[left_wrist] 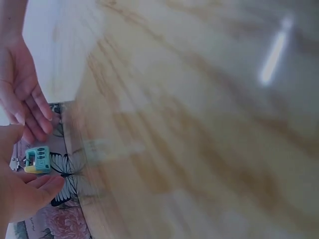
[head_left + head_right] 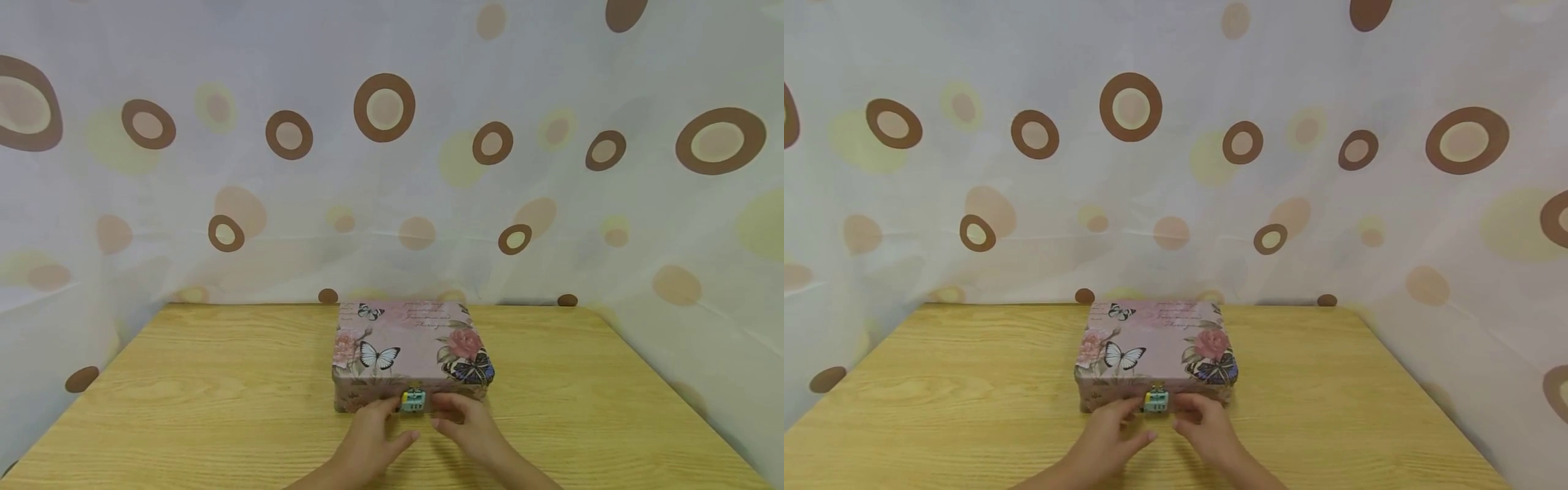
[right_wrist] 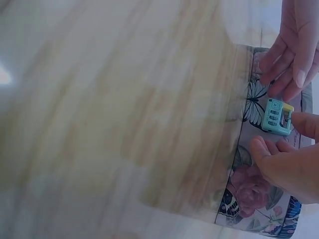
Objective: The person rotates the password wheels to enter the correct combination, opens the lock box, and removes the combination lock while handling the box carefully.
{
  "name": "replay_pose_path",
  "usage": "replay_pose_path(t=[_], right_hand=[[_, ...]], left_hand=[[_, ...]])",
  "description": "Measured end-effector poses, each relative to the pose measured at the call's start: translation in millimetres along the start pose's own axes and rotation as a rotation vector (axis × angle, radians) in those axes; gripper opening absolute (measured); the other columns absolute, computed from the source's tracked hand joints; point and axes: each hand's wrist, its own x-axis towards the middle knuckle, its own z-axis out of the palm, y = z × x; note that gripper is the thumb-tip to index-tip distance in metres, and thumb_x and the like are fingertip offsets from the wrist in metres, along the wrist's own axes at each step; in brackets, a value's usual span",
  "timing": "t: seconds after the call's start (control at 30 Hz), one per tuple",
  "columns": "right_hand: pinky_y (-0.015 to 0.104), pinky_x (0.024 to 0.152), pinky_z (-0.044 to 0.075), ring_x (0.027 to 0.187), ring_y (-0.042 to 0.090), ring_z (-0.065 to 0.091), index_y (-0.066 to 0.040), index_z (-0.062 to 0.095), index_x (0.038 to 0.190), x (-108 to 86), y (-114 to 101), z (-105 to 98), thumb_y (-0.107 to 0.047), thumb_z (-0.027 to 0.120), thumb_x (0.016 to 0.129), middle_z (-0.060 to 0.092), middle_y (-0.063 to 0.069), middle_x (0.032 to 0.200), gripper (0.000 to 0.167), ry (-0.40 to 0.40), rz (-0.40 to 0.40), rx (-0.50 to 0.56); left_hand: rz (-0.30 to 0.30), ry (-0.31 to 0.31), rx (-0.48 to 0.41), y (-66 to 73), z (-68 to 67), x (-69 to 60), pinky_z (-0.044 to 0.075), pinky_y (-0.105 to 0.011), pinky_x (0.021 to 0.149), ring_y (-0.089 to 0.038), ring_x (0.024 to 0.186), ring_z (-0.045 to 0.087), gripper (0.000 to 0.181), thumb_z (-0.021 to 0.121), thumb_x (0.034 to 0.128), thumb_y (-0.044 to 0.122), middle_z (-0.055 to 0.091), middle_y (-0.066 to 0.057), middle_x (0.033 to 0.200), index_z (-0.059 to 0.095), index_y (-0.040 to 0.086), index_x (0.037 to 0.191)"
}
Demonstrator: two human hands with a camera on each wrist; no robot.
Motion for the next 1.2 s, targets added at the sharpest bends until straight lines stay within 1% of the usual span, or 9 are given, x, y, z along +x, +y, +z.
replay_pose_path(t=[0.17, 0.27, 0.33, 0.47, 0.6, 0.77, 0.9, 1.07, 1.2], right_hand=[[0.027, 0.075, 0.056, 0.094, 0.033, 0.063, 0.019, 0.051, 0.115, 2.0, -2, 4, -0.001, 0.06, 0.086, 0.062, 0.03, 0.105, 0.037, -0.007, 0.025, 0.025], [0.029, 0.076, 0.057, 0.096, 0.033, 0.063, 0.019, 0.051, 0.116, 3.2, -3, 5, -0.003, 0.059, 0.087, 0.062, 0.029, 0.107, 0.037, -0.016, 0.047, 0.036], [0.031, 0.077, 0.057, 0.097, 0.033, 0.062, 0.019, 0.051, 0.117, 3.9, -4, 5, -0.003, 0.059, 0.088, 0.061, 0.029, 0.108, 0.037, -0.017, 0.06, 0.038], [0.034, 0.078, 0.057, 0.099, 0.034, 0.062, 0.018, 0.052, 0.116, 5.0, -4, 6, -0.004, 0.058, 0.087, 0.061, 0.029, 0.109, 0.036, -0.007, 0.077, 0.033], [0.035, 0.079, 0.056, 0.098, 0.031, 0.062, 0.018, 0.053, 0.114, 5.8, -4, 8, -0.004, 0.058, 0.087, 0.062, 0.029, 0.109, 0.036, 0.016, 0.105, 0.057], [0.031, 0.075, 0.056, 0.093, 0.024, 0.063, 0.018, 0.053, 0.113, 5.5, -5, 9, -0.004, 0.057, 0.087, 0.063, 0.028, 0.105, 0.035, 0.036, 0.137, 0.107], [0.028, 0.074, 0.056, 0.089, 0.017, 0.062, 0.018, 0.052, 0.113, 5.4, -5, 9, -0.004, 0.055, 0.087, 0.065, 0.023, 0.101, 0.034, 0.026, 0.159, 0.154], [0.031, 0.076, 0.057, 0.086, 0.014, 0.062, 0.019, 0.053, 0.112, 7.2, -4, 11, -0.003, 0.054, 0.088, 0.067, 0.017, 0.096, 0.033, 0.037, 0.184, 0.187], [0.032, 0.073, 0.057, 0.08, 0.013, 0.061, 0.019, 0.054, 0.111, 8.4, -5, 13, -0.002, 0.053, 0.088, 0.067, 0.012, 0.09, 0.031, 0.059, 0.21, 0.185]], left_hand=[[0.068, 0.085, -0.02, -3.0, 4.3, 0.6, 0.053, -0.044, 0.082, -0.036, 0.103, 0.06, 0.049, 0.071, 0.0816, 0.02, 0.062, -0.024, 0.112, 0.056, -0.011, 0.117], [0.085, 0.109, -0.041, -4.0, 5.6, 1.0, 0.055, -0.04, 0.076, -0.034, 0.096, 0.062, 0.045, 0.07, 0.0817, 0.016, 0.063, -0.024, 0.111, 0.057, -0.011, 0.115], [0.076, 0.11, -0.059, -4.2, 6.2, 1.8, 0.056, -0.038, 0.074, -0.033, 0.094, 0.063, 0.043, 0.07, 0.082, 0.015, 0.063, -0.024, 0.111, 0.058, -0.011, 0.114], [0.037, 0.106, -0.094, -4.4, 8.0, 3.6, 0.056, -0.033, 0.07, -0.03, 0.088, 0.064, 0.039, 0.069, 0.0822, 0.013, 0.065, -0.022, 0.108, 0.059, -0.009, 0.112], [0.005, 0.123, -0.136, -5.3, 10.2, 5.5, 0.055, -0.027, 0.066, -0.025, 0.083, 0.064, 0.035, 0.068, 0.0826, 0.01, 0.066, -0.02, 0.105, 0.06, -0.009, 0.111], [0.005, 0.185, -0.172, -5.5, 13.3, 6.7, 0.054, -0.021, 0.063, -0.021, 0.078, 0.065, 0.029, 0.066, 0.0825, 0.005, 0.068, -0.018, 0.094, 0.062, -0.012, 0.105], [0.003, 0.244, -0.16, -4.2, 15.9, 7.2, 0.052, -0.019, 0.06, -0.017, 0.072, 0.064, 0.022, 0.066, 0.0808, 0.002, 0.068, -0.014, 0.084, 0.064, -0.011, 0.099], [-0.014, 0.295, -0.147, -2.1, 18.2, 8.1, 0.051, -0.018, 0.058, -0.013, 0.069, 0.062, 0.016, 0.066, 0.0795, 0.0, 0.069, -0.013, 0.08, 0.066, -0.009, 0.092], [-0.037, 0.326, -0.17, -0.2, 19.6, 9.4, 0.05, -0.017, 0.056, -0.013, 0.069, 0.061, 0.013, 0.067, 0.0791, 0.0, 0.068, -0.012, 0.078, 0.067, -0.008, 0.088]])
